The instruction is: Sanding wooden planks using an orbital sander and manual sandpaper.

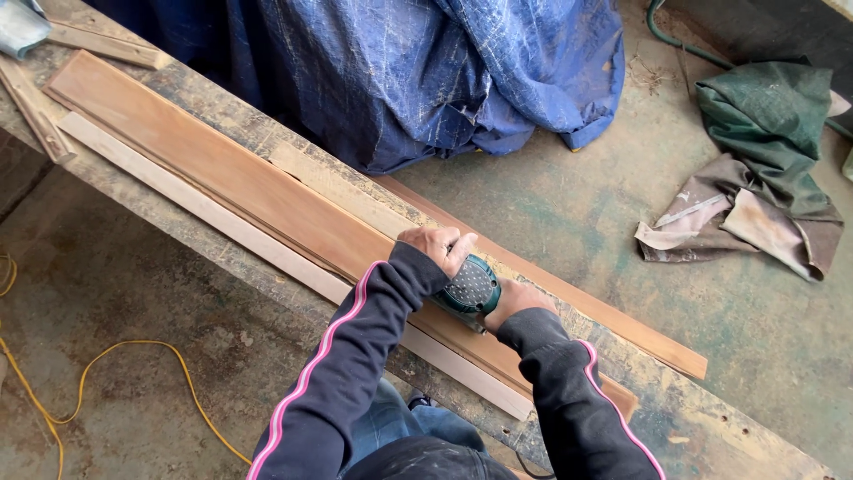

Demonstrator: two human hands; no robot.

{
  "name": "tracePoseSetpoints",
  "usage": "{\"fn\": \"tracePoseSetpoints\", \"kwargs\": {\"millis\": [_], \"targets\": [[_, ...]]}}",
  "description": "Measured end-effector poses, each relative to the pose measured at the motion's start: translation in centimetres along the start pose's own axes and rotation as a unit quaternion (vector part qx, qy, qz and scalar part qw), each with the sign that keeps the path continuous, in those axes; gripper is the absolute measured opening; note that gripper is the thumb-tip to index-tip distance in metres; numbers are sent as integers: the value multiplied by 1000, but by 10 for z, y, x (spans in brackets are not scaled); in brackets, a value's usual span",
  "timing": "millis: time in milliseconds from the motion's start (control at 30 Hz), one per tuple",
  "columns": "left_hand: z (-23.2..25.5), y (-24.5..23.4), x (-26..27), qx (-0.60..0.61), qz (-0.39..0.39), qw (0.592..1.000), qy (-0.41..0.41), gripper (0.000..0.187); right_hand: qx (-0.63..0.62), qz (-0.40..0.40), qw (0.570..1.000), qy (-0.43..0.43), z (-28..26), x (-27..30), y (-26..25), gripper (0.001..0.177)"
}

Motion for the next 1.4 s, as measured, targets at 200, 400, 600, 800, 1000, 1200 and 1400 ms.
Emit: {"fn": "tracePoseSetpoints", "kwargs": {"millis": [200, 400, 600, 800, 1000, 1200, 1400], "targets": [[16, 11, 0, 35, -3, 999, -8, 40, -17, -1, 1000, -9, 18, 3, 2, 50], [65, 62, 3, 32, -36, 999, -1, 48, -33, 29, 999, 21, 102, 1, 20, 57], [118, 110, 21, 46, -95, 994, -1, 51, -47, 27, 997, 48, 193, 14, 52, 54], [134, 124, 35, 86, -81, 993, 15, 49, -56, 30, 995, 71, 208, 26, 51, 50], [103, 102, 26, 58, -97, 994, -8, 49, -31, 19, 996, 76, 183, 7, 54, 54], [46, 53, 12, 49, -69, 996, -18, 50, -50, 38, 998, 22, 87, -4, 31, 52], [-10, 5, -3, 9, -54, 998, -22, 48, -7, 1, 1000, 23, -1, -9, 13, 54]]}}
Point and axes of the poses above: each hand's wrist, its own x-axis away from the middle knuckle, its own y-axis out of the palm, z = x × y, the point moved 6 cm from there along -x, towards the middle knuckle, and after that the axes turned 4 degrees about -x, right-handed, at the moved point
